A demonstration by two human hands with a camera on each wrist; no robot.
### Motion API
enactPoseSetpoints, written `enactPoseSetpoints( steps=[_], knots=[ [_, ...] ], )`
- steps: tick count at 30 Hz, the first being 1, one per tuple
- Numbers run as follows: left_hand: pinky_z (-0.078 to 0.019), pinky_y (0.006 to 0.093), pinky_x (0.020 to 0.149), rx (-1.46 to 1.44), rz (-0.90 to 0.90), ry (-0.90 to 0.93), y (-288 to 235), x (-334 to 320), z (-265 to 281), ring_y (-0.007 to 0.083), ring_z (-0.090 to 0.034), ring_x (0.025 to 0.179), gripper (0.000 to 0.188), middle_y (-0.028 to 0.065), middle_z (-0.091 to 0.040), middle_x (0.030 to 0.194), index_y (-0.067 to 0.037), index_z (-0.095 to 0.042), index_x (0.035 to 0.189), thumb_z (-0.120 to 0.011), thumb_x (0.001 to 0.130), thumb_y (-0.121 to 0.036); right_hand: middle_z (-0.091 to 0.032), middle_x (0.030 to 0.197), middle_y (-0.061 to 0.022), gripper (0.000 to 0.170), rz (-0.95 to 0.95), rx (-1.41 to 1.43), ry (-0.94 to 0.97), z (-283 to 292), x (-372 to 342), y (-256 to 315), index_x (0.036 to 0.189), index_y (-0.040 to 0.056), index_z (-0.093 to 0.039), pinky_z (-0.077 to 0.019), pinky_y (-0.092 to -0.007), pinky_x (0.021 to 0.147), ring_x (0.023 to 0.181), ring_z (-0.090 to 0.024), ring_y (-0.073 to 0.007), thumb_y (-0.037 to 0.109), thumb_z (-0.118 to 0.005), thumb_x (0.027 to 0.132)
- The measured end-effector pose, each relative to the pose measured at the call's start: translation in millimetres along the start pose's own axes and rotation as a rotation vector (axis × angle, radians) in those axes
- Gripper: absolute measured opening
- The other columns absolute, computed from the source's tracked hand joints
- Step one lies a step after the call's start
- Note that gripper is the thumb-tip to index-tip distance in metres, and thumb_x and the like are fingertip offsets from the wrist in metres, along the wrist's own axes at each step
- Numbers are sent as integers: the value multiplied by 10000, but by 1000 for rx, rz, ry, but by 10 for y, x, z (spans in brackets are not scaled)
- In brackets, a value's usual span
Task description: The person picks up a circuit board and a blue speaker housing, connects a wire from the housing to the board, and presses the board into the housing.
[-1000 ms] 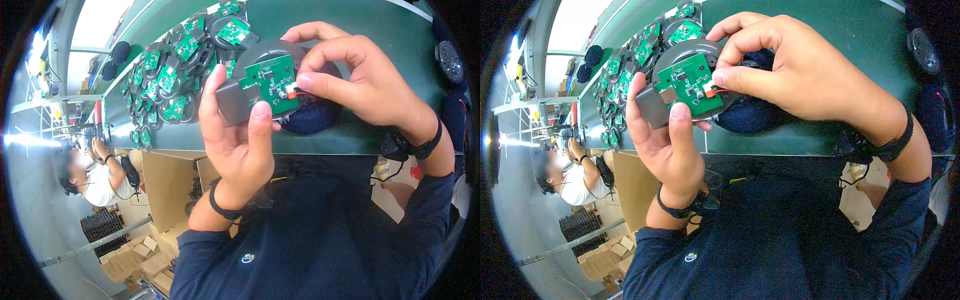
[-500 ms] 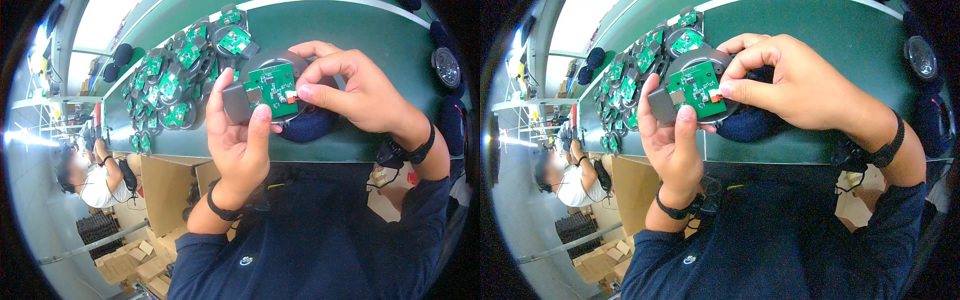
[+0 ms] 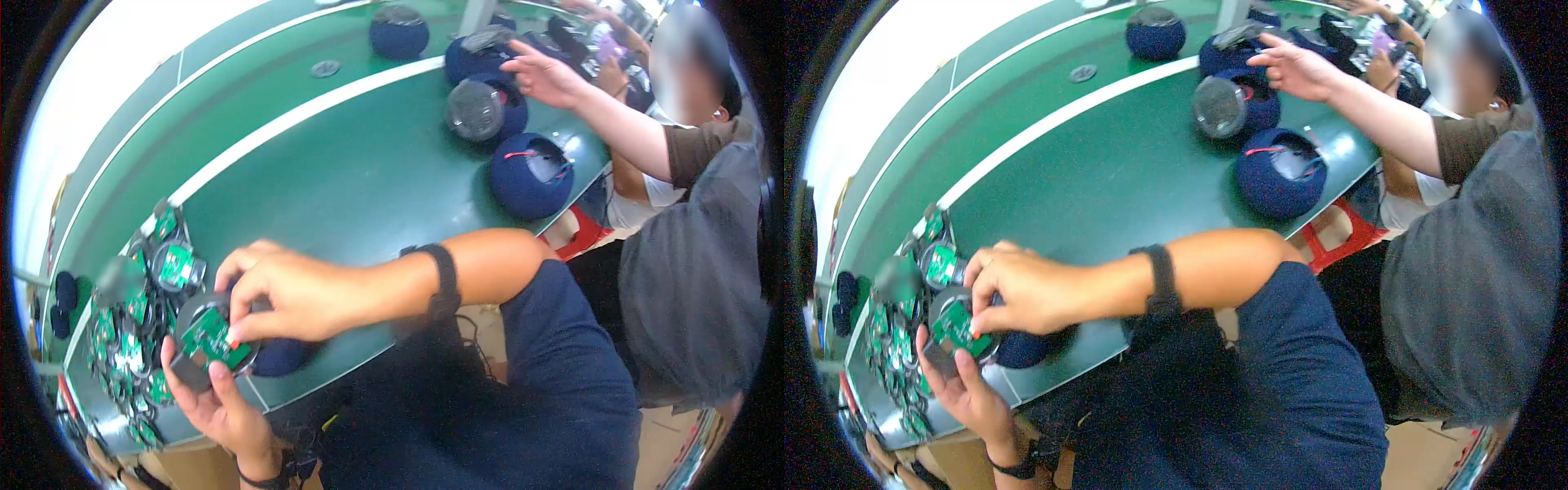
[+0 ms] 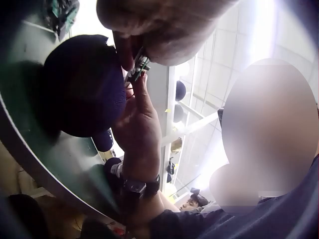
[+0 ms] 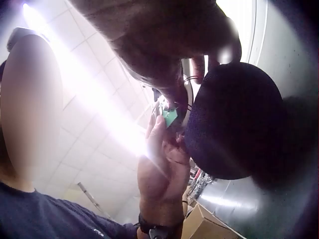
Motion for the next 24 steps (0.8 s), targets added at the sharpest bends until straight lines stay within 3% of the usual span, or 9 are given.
enactPoseSetpoints(
  steps=[7, 9, 12, 15, 17, 24],
  knots=[
    [-439, 363, 1040, 9, -32, -29, -26, 92, 13, 244, -553, 1198, 526, 171, -542, 1358, 3, -324, 1525, -493, 1029, -40, -610, 1233, -174, 228, 28, 52, 90, -74, 71, -2, 895, 73, -740, -414, -432, 1023, 1192, -547, -345, 300, -754, 875],
    [-454, 358, 1023, 48, 41, 7, 60, 67, 39, 248, -564, 1190, 530, 172, -546, 1352, 1, -325, 1525, -499, 1027, -46, -609, 1235, -185, 258, 31, 45, 85, -56, 68, 0, 906, 59, -728, -415, -433, 1026, 1197, -550, -347, 316, -747, 887],
    [-466, 358, 1010, 42, 1, 32, 41, 51, 11, 251, -574, 1179, 549, 173, -553, 1343, -3, -316, 1533, -512, 1021, -48, -624, 1207, -176, 268, -44, 126, 143, -87, 95, -113, 892, 62, -736, -420, -419, 1020, 1197, -547, -339, 330, -750, 887],
    [-455, 373, 1029, -11, -21, 48, 58, 61, -14, 256, -567, 1191, 570, 179, -545, 1354, -4, -305, 1541, -520, 1014, -44, -629, 1197, -172, 255, -21, 75, 127, -67, 86, -57, 889, 67, -742, -420, -416, 1019, 1199, -543, -335, 321, -755, 883],
    [-493, 353, 979, -36, -36, 1, 46, 64, 10, 232, -608, 1127, 610, 168, -592, 1279, -27, -300, 1537, -579, 998, -88, -629, 1199, -172, 248, -18, 59, 126, -78, 87, -51, 889, 70, -745, -417, -415, 1022, 1200, -542, -334, 318, -756, 882],
    [-471, 371, 1016, -55, 3, 5, 51, 64, 7, 239, -588, 1159, 612, 172, -580, 1297, -24, -295, 1539, -574, 995, -63, -629, 1208, -173, 230, -18, 68, 123, -67, 85, -74, 876, 75, -747, -406, -424, 1040, 1203, -540, -337, 305, -759, 878]
  ],
)
Point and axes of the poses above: each hand's wrist, its own x-axis towards the middle knuckle, its own z-axis out of the back of the hand, y = z × x, the point moved 10 cm from there along x, towards the middle knuckle
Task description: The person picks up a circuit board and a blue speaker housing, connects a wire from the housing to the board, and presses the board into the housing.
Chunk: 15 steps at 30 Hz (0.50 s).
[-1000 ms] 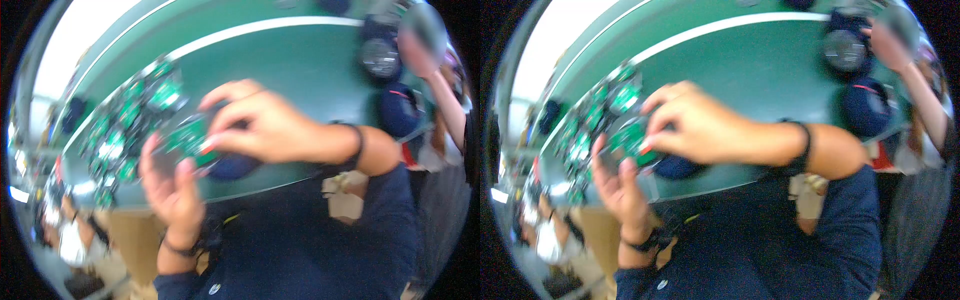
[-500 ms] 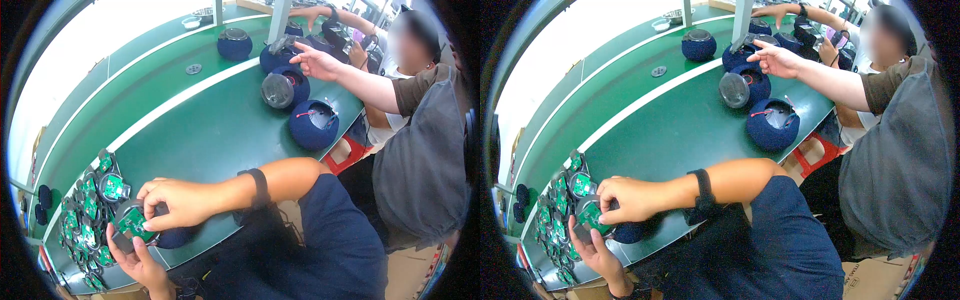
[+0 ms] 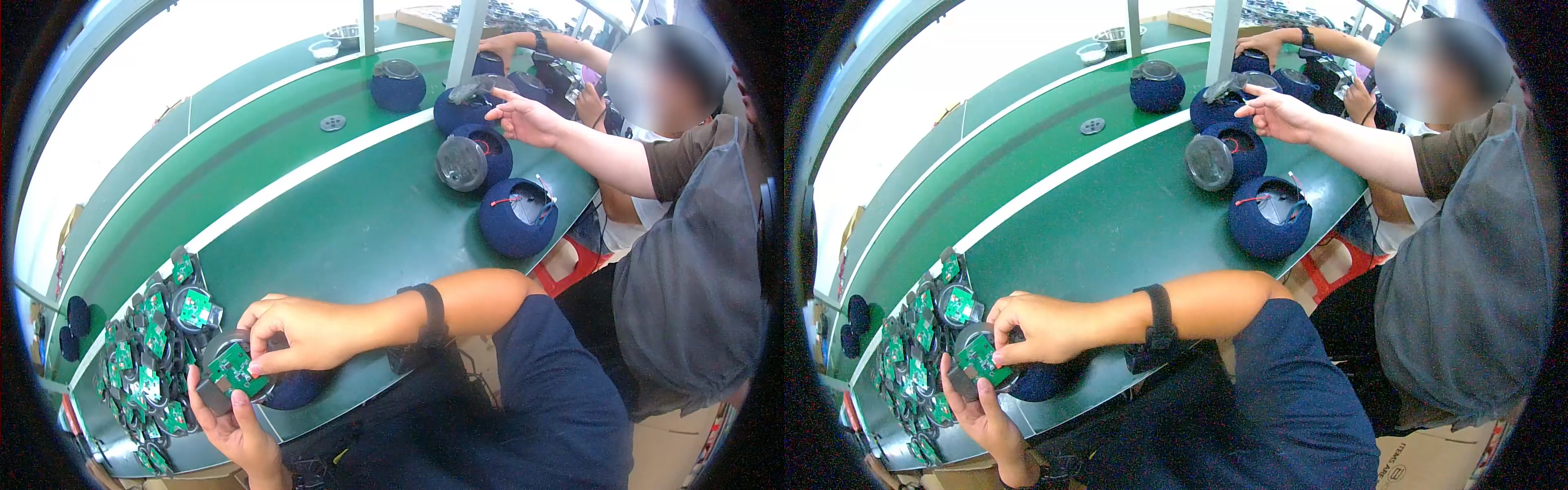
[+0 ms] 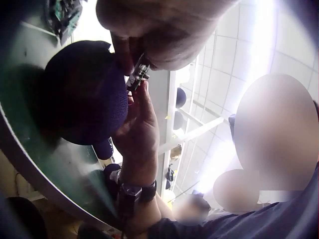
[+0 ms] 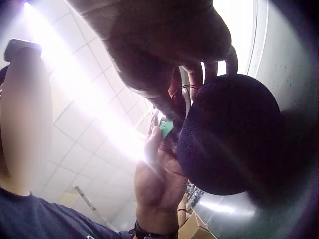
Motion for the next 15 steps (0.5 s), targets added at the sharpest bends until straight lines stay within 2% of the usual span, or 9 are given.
enactPoseSetpoints(
  steps=[3, 5, 12, 15],
  knots=[
    [-463, 368, 1027, -8, 6, 17, 15, 0, -3, 241, -582, 1173, 620, 176, -574, 1309, -24, -288, 1542, -575, 993, -55, -635, 1206, -180, 232, 1, -4, 14, 0, 5, -11, 868, 71, -747, -417, -424, 1029, 1194, -550, -341, 302, -764, 872],
    [-442, 377, 1058, -27, -4, 58, 19, 0, -25, 246, -562, 1204, 590, 175, -536, 1373, -18, -300, 1544, -536, 1004, -23, -641, 1199, -184, 238, -4, 4, 17, 13, 14, -7, 865, 67, -747, -426, -421, 1019, 1181, -561, -343, 304, -768, 868],
    [-444, 372, 1051, -29, 1, 73, 11, 4, -47, 246, -565, 1198, 585, 175, -538, 1370, -20, -292, 1547, -527, 1010, -26, -658, 1167, -197, 243, -8, 43, -13, 34, 2, -8, 850, 51, -747, -461, -416, 977, 1128, -598, -346, 292, -783, 842],
    [-442, 382, 1059, -9, 11, 38, 17, 0, -48, 251, -579, 1190, 628, 178, -573, 1324, -33, -282, 1540, -591, 995, -78, -655, 1171, -196, 234, -21, 55, -7, 29, 6, -20, 847, 49, -741, -464, -414, 972, 1126, -599, -344, 279, -783, 838]
  ],
)
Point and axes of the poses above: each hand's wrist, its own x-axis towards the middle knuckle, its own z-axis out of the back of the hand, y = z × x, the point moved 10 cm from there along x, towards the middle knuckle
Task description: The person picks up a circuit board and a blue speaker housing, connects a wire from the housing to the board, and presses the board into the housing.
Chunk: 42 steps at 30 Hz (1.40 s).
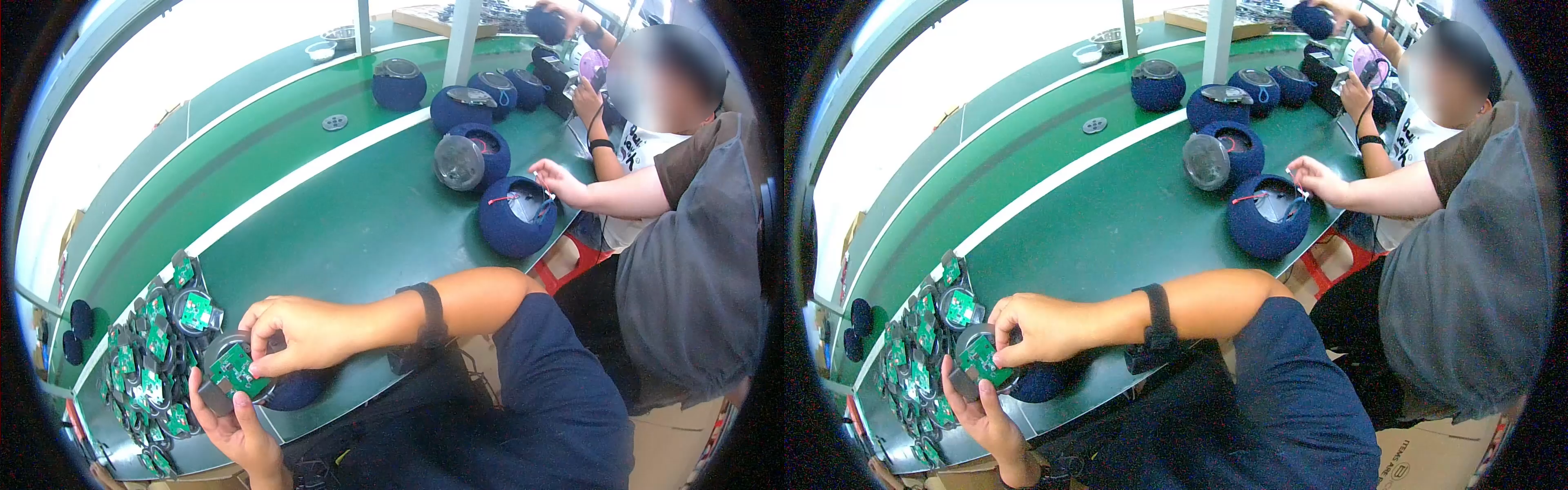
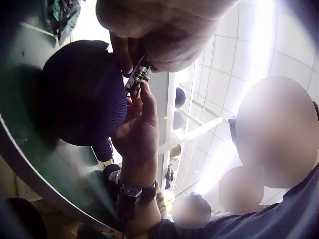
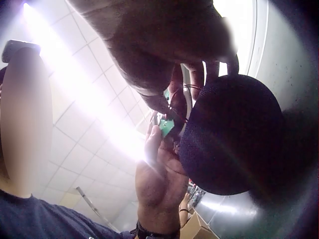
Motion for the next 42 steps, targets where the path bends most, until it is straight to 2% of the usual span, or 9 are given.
enactPoseSetpoints(
  steps=[6, 11, 16, 24, 32, 36, 37, 38, 42],
  knots=[
    [-492, 316, 943, 51, 7, 3, 17, -1, 56, 214, -580, 1141, 581, 154, -569, 1323, -24, -311, 1540, -545, 1009, -50, -647, 1149, -192, 232, 111, -39, -46, 2, -11, 86, 862, 31, -714, -471, -409, 947, 1093, -611, -342, 257, -770, 861],
    [-463, 198, 670, 89, -18, -21, 6, 13, 18, 137, -596, 1003, 570, 109, -603, 1265, -44, -325, 1537, -539, 1010, -64, -646, 1117, -180, 233, 114, -35, -80, 9, -11, 64, 873, 25, -698, -476, -406, 928, 1072, -619, -337, 248, -765, 872],
    [-472, 207, 688, 100, 5, -38, -9, 19, 10, 139, -598, 999, 575, 109, -602, 1260, -52, -315, 1544, -530, 1011, -70, -650, 1112, -160, 230, 156, -69, -101, 36, -27, 93, 880, 25, -681, -488, -398, 905, 1029, -626, -330, 235, -772, 866],
    [-482, 217, 709, 73, 3, -29, 22, 6, 47, 152, -599, 1018, 584, 119, -588, 1287, -51, -309, 1547, -535, 1009, -83, -685, 1046, -119, 554, -21, 203, -45, 3, -37, 20, 1292, 26, -417, -476, -339, 915, 1024, -639, -166, 159, -769, 885],
    [-451, 343, 1026, 5, 49, 11, 93, 18, 73, 242, -547, 1220, 586, 159, -513, 1411, -37, -305, 1547, -524, 1004, -62, -689, 1075, -112, 508, -18, 269, 2, -74, 3, -69, 1293, -6, -488, -477, -315, 941, 1028, -620, -140, 157, -752, 891],
    [-432, 383, 1069, -8, -21, 29, 127, 48, 88, 266, -541, 1246, 594, 175, -503, 1425, -37, -291, 1555, -504, 1001, -38, -685, 1059, -95, 436, -58, 385, 67, -117, 20, -137, 1269, -15, -509, -493, -311, 903, 1005, -619, -126, 114, -714, 906],
    [-478, 373, 974, 53, -1, -27, -75, 41, 40, 264, -593, 1096, 466, 187, -596, 1258, 14, -446, 1445, -583, 1006, -63, -695, 1021, -89, 426, -37, 390, 67, -112, 26, -113, 1259, -12, -503, -494, -312, 894, 981, -627, -128, 108, -714, 908],
    [-468, 394, 1002, 97, 1, 30, -39, 52, 44, 290, -568, 1142, 554, 209, -536, 1339, -2, -328, 1513, -568, 1016, -61, -695, 1021, -89, 426, -42, 373, 57, -99, 21, -108, 1259, -12, -503, -494, -312, 894, 981, -627, -128, 108, -714, 908],
    [-463, 392, 1013, 68, 23, 16, -69, 58, 6, 300, -559, 1168, 536, 221, -525, 1357, 4, -352, 1501, -568, 1014, -58, -714, 1031, -108, 423, -59, 393, 75, -104, 22, -96, 1256, -10, -490, -490, -316, 913, 993, -640, -139, 95, -710, 910]
  ],
)
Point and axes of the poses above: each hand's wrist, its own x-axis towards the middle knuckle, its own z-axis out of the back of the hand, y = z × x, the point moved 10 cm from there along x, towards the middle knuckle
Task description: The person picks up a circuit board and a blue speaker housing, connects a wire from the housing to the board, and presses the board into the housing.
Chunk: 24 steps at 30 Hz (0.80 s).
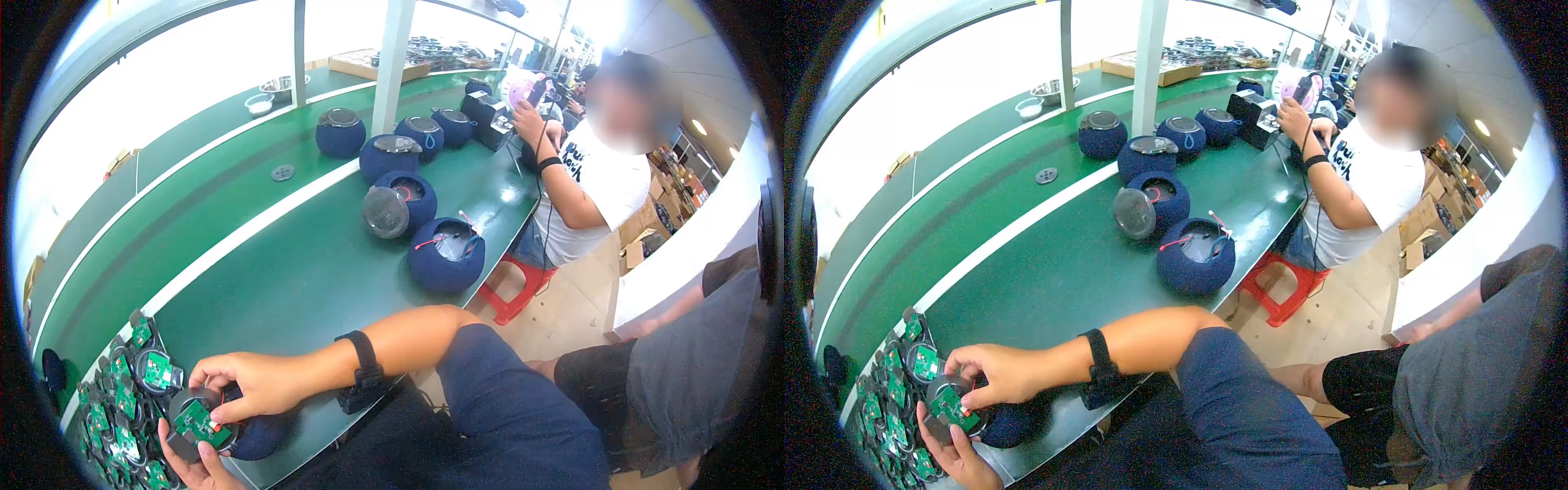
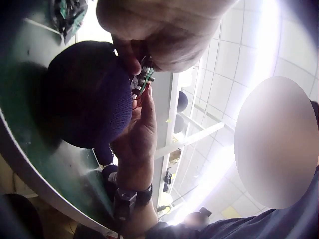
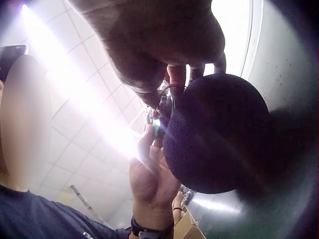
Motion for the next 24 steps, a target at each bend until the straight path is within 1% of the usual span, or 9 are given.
enactPoseSetpoints(
  steps=[2, 8, 21, 24],
  knots=[
    [-462, 393, 1017, -11, 7, 1, 11, 0, 0, 306, -558, 1174, 538, 227, -520, 1365, 4, -350, 1502, -568, 1014, -57, -717, 1070, -125, 423, -21, 55, 4, -5, -1, -32, 1258, -15, -491, -487, -325, 934, 1019, -642, -147, 90, -708, 911],
    [-457, 405, 1028, -13, -25, 19, 33, 10, 11, 316, -550, 1190, 539, 240, -508, 1378, 6, -344, 1504, -562, 1015, -54, -722, 1110, -145, 428, -25, 41, 25, -19, -5, -21, 1262, -25, -501, -478, -336, 966, 1051, -641, -158, 89, -707, 904],
    [-446, 398, 1031, -18, -15, 29, 1, -13, -14, 301, -547, 1191, 547, 230, -507, 1384, 12, -336, 1505, -572, 1018, -66, -710, 1136, -153, 451, 2, 28, 21, -32, -1, -13, 1267, -23, -503, -471, -330, 979, 1078, -642, -166, 91, -719, 888],
    [-446, 396, 1031, 12, 17, 25, 22, -28, 4, 301, -547, 1191, 551, 223, -510, 1384, 9, -335, 1506, -576, 1017, -70, -710, 1105, -143, 460, -5, 66, 9, -41, -13, -19, 1266, -24, -501, -474, -324, 959, 1048, -642, -163, 101, -727, 886]
  ],
)
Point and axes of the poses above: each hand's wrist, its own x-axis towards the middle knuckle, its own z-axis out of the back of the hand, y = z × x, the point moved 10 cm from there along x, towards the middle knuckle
